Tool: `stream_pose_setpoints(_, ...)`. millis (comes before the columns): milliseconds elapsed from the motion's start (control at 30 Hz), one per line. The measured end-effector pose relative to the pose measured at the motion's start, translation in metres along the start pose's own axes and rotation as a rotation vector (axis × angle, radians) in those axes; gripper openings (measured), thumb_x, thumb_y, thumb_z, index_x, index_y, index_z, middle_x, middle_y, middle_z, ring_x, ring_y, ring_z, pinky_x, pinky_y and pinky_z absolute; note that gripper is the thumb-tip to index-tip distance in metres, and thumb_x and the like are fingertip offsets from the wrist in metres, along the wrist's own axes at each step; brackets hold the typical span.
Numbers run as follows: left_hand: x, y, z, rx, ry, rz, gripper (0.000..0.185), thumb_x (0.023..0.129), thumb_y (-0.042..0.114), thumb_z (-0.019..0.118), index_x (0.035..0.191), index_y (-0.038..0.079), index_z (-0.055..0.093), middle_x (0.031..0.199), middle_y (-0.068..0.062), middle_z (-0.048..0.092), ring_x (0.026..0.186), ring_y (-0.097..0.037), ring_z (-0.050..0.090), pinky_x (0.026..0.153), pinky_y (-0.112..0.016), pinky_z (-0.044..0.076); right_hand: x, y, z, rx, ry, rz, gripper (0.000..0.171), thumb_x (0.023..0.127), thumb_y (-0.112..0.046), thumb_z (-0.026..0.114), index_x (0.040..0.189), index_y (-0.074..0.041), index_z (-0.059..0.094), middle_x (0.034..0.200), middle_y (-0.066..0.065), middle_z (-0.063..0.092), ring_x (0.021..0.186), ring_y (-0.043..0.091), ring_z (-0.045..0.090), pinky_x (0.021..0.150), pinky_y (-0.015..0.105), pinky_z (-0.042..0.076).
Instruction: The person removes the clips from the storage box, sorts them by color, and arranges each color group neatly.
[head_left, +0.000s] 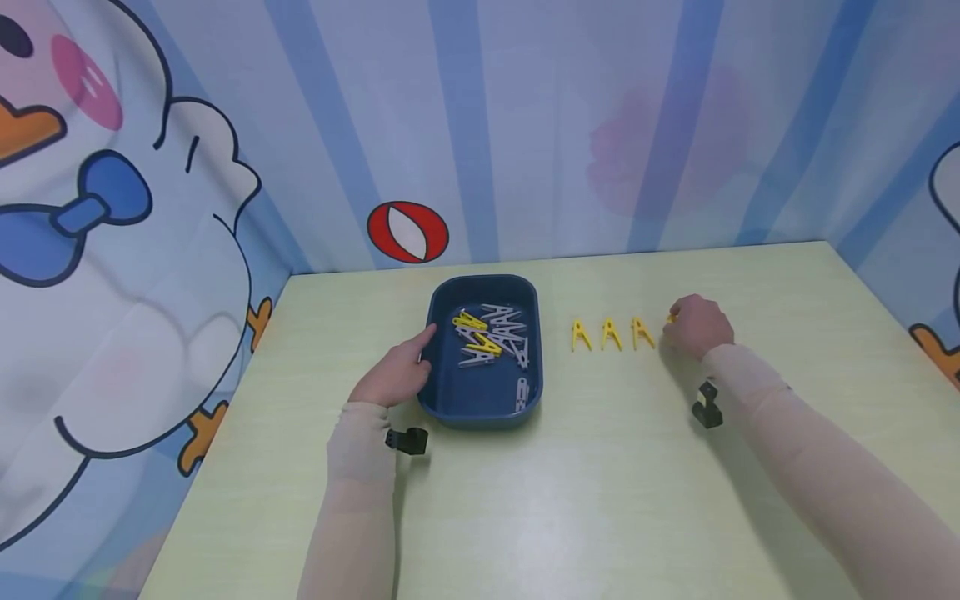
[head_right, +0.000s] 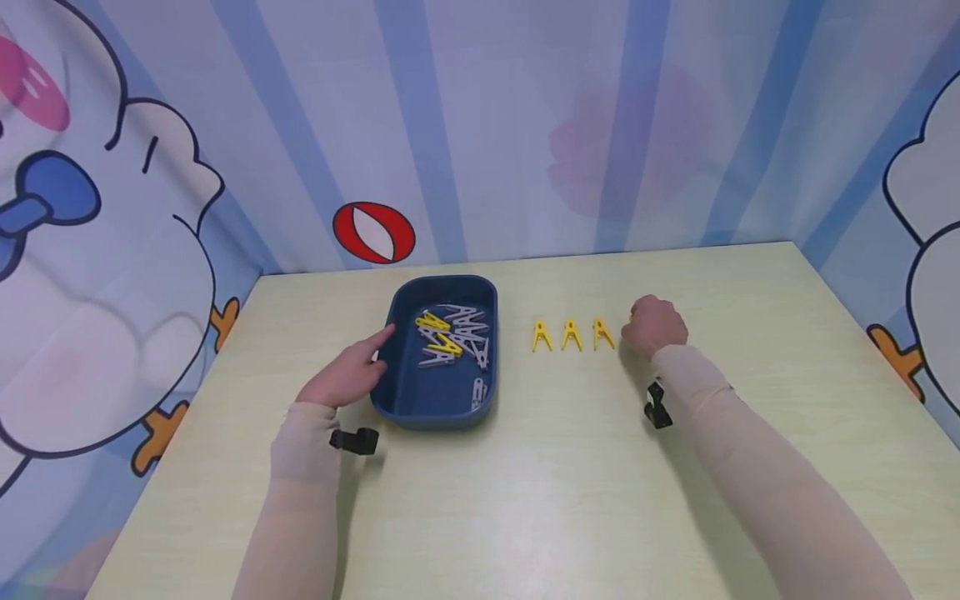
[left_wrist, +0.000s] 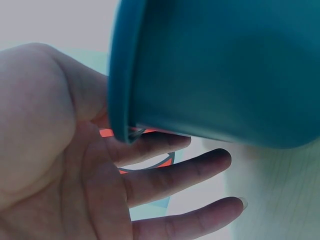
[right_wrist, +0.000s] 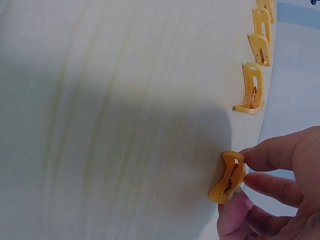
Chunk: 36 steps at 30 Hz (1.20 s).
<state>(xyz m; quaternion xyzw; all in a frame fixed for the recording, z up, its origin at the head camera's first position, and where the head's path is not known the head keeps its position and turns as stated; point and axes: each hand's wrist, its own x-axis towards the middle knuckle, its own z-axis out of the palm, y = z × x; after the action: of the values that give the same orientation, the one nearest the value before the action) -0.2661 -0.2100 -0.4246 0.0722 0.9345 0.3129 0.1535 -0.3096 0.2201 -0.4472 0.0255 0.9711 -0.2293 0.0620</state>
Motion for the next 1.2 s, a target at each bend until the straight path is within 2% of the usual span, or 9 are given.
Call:
stream_pose_setpoints(367, 0.000, -0.001, 0.001, -0.008, -0.003, -0.008, 0.059, 0.104, 0.014, 0.038, 0.159, 0.009, 0.018, 0.161, -0.012, 0.026, 0.145, -0.029, 0.027, 0.114, -0.047, 0.027, -0.001, 0.000, 0.000, -0.008, 0.008, -0.011, 0.044, 0.089, -0.009, 0.053, 0.124, 0.018, 0.053, 0.119, 0.036, 0.058, 0.101, 0.048, 0.059, 0.084, 0.057, 0.049)
stream_pose_setpoints(567, 0.001, 0.000, 0.001, -0.009, -0.005, -0.009, 0.059, 0.104, 0.014, 0.038, 0.159, 0.009, 0.018, 0.161, -0.012, 0.026, 0.145, -0.028, 0.027, 0.115, -0.047, 0.027, -0.002, -0.001, -0.001, -0.012, 0.010, -0.001, 0.046, 0.092, -0.012, 0.052, 0.126, 0.017, 0.051, 0.124, 0.036, 0.054, 0.109, 0.050, 0.055, 0.088, 0.059, 0.047)
stream_pose_setpoints(733, 0.000, 0.001, 0.001, -0.009, -0.005, -0.011, 0.059, 0.104, 0.014, 0.038, 0.159, 0.009, 0.018, 0.161, -0.012, 0.026, 0.145, -0.029, 0.027, 0.115, -0.047, 0.027, -0.004, -0.008, -0.005, -0.013, 0.035, -0.022, 0.048, 0.090, -0.012, 0.050, 0.127, 0.018, 0.051, 0.126, 0.037, 0.053, 0.112, 0.052, 0.052, 0.088, 0.060, 0.047)
stream_pose_setpoints(967, -0.001, 0.001, 0.000, -0.015, -0.005, -0.013, 0.060, 0.104, 0.013, 0.039, 0.159, 0.009, 0.018, 0.160, -0.013, 0.027, 0.144, -0.028, 0.028, 0.114, -0.048, 0.028, -0.012, -0.040, -0.007, -0.002, 0.073, -0.064, 0.045, 0.092, -0.014, 0.053, 0.128, 0.015, 0.053, 0.124, 0.036, 0.053, 0.106, 0.047, 0.054, 0.085, 0.058, 0.048)
stream_pose_setpoints(1200, -0.001, 0.001, 0.000, -0.015, -0.002, -0.014, 0.060, 0.104, 0.013, 0.039, 0.159, 0.010, 0.018, 0.160, -0.012, 0.028, 0.144, -0.028, 0.029, 0.114, -0.047, 0.028, -0.028, -0.084, -0.008, 0.045, 0.105, -0.184, 0.041, 0.091, -0.008, 0.053, 0.126, 0.014, 0.057, 0.113, 0.031, 0.059, 0.102, 0.041, 0.057, 0.086, 0.054, 0.048)
